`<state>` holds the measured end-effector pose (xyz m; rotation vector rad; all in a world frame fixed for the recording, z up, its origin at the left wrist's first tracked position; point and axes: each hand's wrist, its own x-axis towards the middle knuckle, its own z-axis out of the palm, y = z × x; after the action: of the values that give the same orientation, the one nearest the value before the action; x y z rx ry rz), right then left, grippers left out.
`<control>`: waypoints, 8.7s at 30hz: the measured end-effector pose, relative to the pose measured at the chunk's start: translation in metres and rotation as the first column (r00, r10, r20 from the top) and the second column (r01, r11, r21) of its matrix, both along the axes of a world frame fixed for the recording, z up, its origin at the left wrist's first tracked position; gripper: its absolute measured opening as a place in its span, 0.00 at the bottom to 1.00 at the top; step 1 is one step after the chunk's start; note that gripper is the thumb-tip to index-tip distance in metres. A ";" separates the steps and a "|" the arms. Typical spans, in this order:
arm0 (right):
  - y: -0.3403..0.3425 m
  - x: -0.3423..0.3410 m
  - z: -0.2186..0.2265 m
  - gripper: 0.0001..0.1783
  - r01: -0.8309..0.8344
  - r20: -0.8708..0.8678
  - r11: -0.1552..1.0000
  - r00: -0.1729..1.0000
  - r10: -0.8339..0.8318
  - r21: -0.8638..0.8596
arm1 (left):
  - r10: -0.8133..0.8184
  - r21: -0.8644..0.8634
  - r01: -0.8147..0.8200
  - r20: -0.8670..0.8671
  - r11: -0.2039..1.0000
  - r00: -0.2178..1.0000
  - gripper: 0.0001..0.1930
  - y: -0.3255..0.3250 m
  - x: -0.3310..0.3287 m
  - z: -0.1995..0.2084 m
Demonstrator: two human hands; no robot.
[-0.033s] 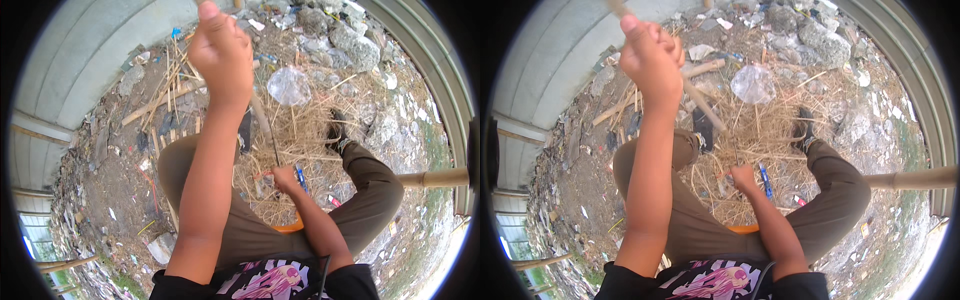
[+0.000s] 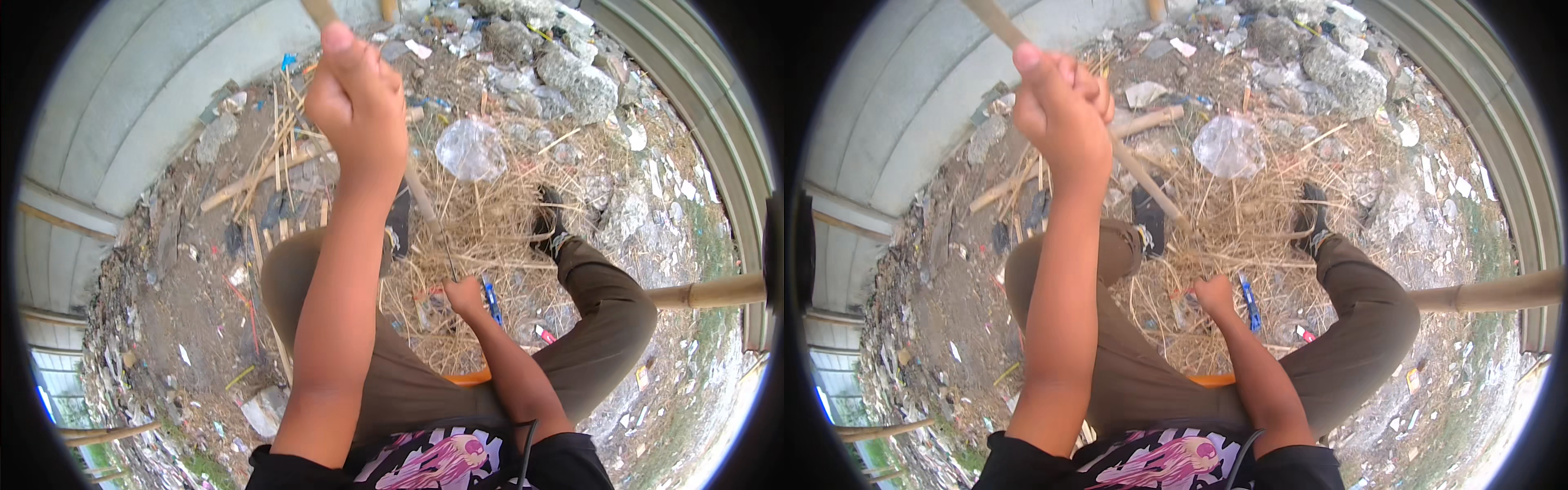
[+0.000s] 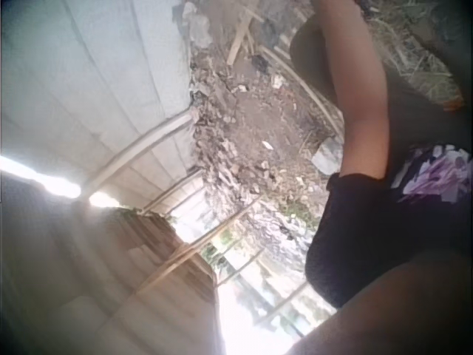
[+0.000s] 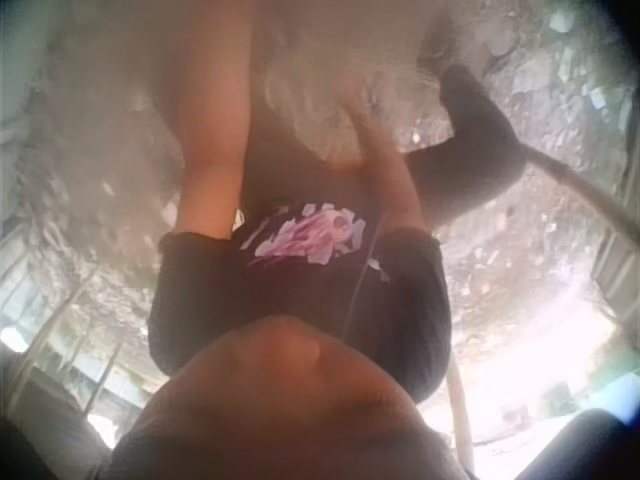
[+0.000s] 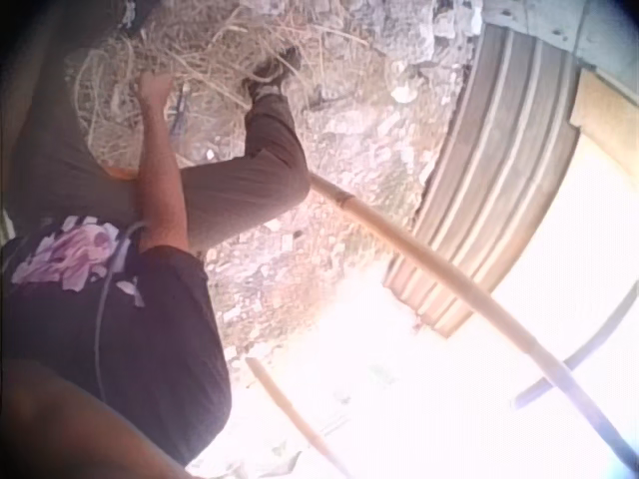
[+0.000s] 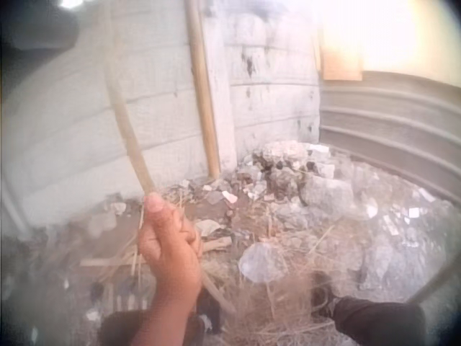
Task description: The person sits on the ground and uses a knife to split a long bamboo stick into thin strips. They hold the bamboo with one hand and repeatedly strike it with the knife to separate the fibers.
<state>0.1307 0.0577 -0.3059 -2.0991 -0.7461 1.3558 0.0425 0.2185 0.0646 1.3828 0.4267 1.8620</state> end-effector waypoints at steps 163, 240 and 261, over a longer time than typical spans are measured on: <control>0.021 0.033 0.154 0.14 0.198 0.013 0.896 0.975 -0.221 0.397 | -0.039 0.089 0.041 -0.021 0.995 0.999 0.26 0.009 0.038 0.014; 0.036 0.015 0.145 0.13 0.332 -0.695 0.943 0.674 -0.250 -0.017 | -0.414 0.027 0.414 0.016 0.910 0.910 0.29 0.005 0.018 0.016; 0.040 -0.001 0.219 0.18 0.528 -0.506 0.192 0.849 -0.155 0.827 | -0.090 -0.082 0.090 0.003 0.993 0.996 0.27 0.000 0.024 0.020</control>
<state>0.1292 0.0977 -0.0872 -0.8819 -0.6175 0.5920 0.0670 0.2188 0.0851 1.3261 0.4287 1.7521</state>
